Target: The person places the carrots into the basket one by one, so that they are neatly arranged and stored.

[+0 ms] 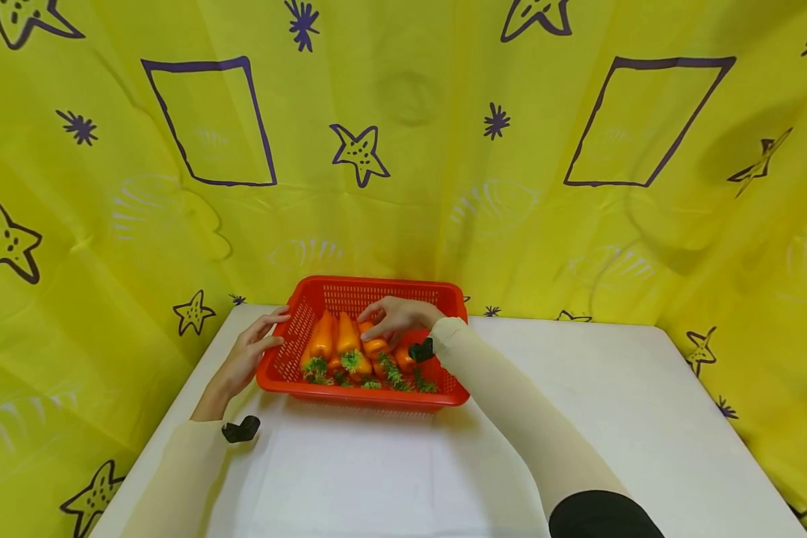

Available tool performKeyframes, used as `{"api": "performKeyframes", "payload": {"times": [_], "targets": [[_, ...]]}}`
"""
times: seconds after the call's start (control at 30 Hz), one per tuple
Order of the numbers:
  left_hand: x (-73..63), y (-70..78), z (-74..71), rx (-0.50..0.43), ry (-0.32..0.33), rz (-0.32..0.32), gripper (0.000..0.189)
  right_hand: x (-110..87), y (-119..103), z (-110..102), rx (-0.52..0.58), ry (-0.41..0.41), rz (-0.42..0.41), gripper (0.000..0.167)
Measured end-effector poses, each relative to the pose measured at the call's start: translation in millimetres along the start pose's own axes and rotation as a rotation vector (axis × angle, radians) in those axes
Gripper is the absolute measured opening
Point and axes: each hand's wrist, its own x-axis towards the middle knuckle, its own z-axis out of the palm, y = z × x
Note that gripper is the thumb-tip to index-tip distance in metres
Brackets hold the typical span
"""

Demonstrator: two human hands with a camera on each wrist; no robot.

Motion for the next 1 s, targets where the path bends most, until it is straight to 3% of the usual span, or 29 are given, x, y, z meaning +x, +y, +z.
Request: {"api": "performKeyframes", "payload": {"times": [0.43,0.63,0.77,1.0], "targets": [[-0.4,-0.8,-0.1,0.034,0.002,0.02,0.043,-0.1,1.4,2.8,-0.032,0.015,-0.001,0.059],[1.5,5.4,-0.3,0.05,-0.023,-0.011,0.043,-4.5,1.3,1.7,-0.025,0.001,-0.012,0.059],[3.1,14.6,-3.5,0.126,-0.07,-0.038,0.043,-10.6,-0.9,-0.3,-0.052,0.0,-0.008,0.063],[5.9,43.5,-7.9,0.315,-0.11,-0.078,0.048,-28.8,-10.0,-2.3,-0.237,0.049,-0.084,0.078]]}}
